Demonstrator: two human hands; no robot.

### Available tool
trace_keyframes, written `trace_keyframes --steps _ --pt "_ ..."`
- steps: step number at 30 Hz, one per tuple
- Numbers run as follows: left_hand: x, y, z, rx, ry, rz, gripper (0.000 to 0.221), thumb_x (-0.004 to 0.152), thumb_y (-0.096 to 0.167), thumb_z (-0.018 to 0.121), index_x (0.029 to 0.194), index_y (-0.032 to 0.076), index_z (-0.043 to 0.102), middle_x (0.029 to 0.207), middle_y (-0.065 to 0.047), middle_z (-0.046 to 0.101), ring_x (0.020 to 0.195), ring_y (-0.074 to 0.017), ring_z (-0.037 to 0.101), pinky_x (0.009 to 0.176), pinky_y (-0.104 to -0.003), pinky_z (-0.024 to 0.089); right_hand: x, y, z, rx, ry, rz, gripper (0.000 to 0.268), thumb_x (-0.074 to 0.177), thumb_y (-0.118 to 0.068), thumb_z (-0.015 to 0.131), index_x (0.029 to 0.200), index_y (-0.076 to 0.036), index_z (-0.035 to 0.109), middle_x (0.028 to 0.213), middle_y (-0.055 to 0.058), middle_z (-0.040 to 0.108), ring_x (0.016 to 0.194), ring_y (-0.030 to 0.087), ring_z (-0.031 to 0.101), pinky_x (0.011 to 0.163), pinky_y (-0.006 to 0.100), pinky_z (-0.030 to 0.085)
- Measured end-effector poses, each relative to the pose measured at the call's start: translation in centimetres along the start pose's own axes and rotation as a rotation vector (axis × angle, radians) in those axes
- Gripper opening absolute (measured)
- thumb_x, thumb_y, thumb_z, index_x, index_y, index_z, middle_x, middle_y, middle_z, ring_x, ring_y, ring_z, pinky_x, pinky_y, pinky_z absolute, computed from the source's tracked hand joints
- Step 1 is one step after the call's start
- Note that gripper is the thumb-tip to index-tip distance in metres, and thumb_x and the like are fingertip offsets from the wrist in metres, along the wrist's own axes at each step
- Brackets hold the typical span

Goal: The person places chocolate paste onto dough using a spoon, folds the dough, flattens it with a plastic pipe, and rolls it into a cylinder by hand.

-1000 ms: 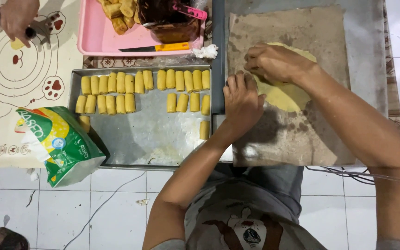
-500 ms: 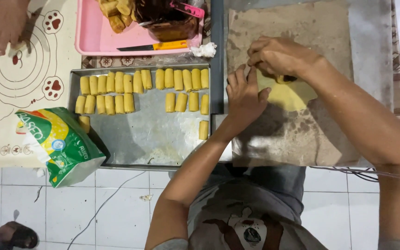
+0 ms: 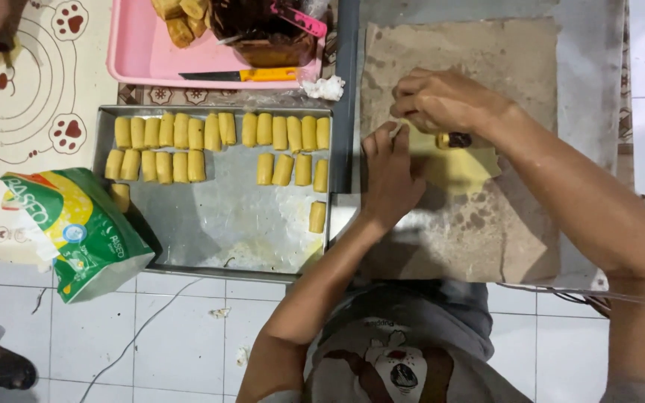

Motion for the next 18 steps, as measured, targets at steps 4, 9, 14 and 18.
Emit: trace_keyframes --steps 4,9,14,18 --pt "0.2 -0.4 0.2 -0.051 0.056 -0.042 0.061 0.089 0.017 0.062 0.14 -0.008 0.041 0.121 -0.023 0.041 0.109 -0.0409 0.039 0.095 -0.053 0.037 -0.4 -0.1 0.3 -0.014 0.068 -0.05 0.029 0.091 0.002 0.056 0.114 -0.008 0.072 0.109 0.012 0.069 0.096 0.028 0.064 0.079 0.043 0.062" --pt "0.8 -1.9 1.7 -0.055 0.127 -0.052 0.052 0.078 0.019 0.065 0.124 -0.004 0.055 0.112 -0.02 0.042 0.106 -0.0404 0.04 0.098 -0.054 0.035 -0.4 0.1 0.1 0.066 0.071 0.002 0.028 0.091 -0.01 0.068 0.118 -0.011 0.077 0.116 0.009 0.067 0.11 0.029 0.062 0.088 0.045 0.056" --pt "1.6 -3.5 3.5 -0.034 0.062 -0.157 0.056 0.081 0.028 0.071 0.128 0.002 0.055 0.122 -0.02 0.044 0.119 -0.041 0.04 0.105 -0.053 0.036 -0.9 -1.2 -0.4 0.087 0.049 0.084 0.03 0.096 -0.003 0.064 0.123 -0.011 0.075 0.112 0.008 0.064 0.1 0.03 0.064 0.075 0.045 0.058" --pt "1.5 -2.4 1.7 -0.082 0.184 -0.065 0.042 0.076 0.012 0.063 0.114 -0.003 0.056 0.11 -0.019 0.043 0.104 -0.0422 0.043 0.098 -0.051 0.038 -0.7 -0.4 -0.1 -0.006 0.067 -0.009 0.03 0.094 -0.005 0.065 0.121 -0.013 0.076 0.105 0.007 0.064 0.099 0.027 0.06 0.076 0.041 0.056"
Point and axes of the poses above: each hand's wrist, its own x-axis towards the middle knuckle, its own z-axis out of the palm, y = z × x, the point moved 5 cm from there along x, towards the middle knuckle
